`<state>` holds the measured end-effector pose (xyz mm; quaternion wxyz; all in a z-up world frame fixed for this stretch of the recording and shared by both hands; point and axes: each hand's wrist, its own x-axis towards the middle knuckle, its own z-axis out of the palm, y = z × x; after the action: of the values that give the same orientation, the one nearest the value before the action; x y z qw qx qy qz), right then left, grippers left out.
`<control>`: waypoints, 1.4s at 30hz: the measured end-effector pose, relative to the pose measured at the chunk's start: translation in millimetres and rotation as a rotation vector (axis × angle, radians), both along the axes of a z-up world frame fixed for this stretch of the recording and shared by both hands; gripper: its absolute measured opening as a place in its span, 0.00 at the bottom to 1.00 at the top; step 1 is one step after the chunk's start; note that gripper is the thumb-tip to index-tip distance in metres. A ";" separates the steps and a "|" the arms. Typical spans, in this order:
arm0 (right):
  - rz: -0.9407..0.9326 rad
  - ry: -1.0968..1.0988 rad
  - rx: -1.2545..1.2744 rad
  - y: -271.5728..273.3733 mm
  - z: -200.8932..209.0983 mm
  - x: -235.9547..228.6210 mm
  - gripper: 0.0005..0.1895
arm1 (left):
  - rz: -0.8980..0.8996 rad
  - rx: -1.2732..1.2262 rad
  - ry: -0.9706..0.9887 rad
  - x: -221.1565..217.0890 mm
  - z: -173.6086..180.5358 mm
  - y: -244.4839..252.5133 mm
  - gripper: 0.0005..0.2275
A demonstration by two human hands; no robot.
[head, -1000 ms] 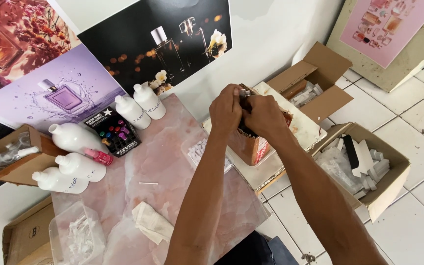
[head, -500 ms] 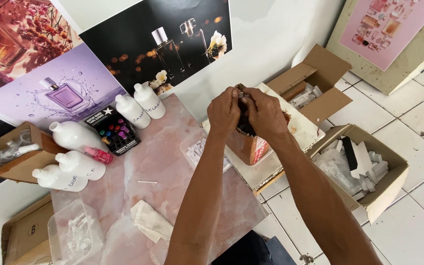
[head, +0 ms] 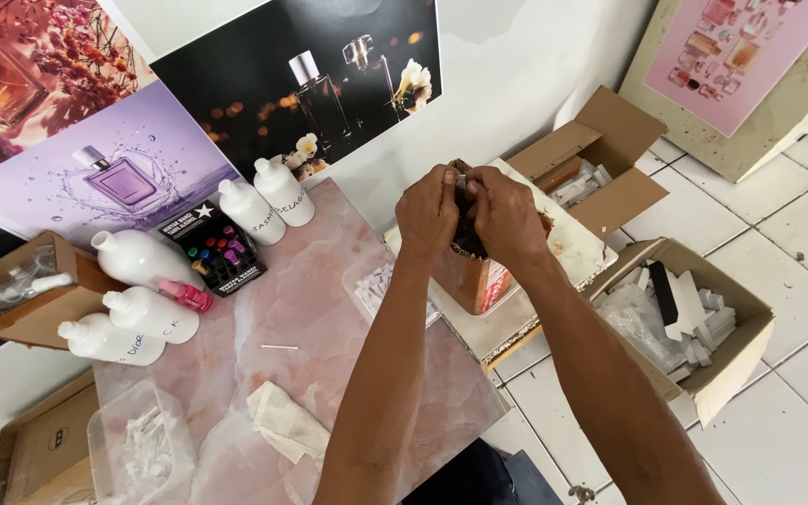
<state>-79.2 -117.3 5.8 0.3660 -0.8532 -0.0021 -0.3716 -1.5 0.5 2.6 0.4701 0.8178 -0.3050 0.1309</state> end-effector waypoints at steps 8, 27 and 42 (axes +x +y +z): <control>0.001 -0.088 -0.014 -2.8 -4.8 5.3 0.06 | -0.091 0.021 0.068 5.4 2.4 6.4 0.11; 0.120 -0.233 -0.202 9.2 26.1 3.7 0.12 | -0.140 -0.255 -0.102 -14.8 7.3 30.5 0.14; 0.494 -0.305 0.066 196.5 30.9 16.3 0.11 | 0.128 -0.680 -0.035 -35.4 -17.4 195.0 0.14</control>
<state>-62.9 79.1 36.6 0.4683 -0.7488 -0.2528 -0.3950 -36.8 195.5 -14.8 0.7013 0.6295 -0.1999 0.2681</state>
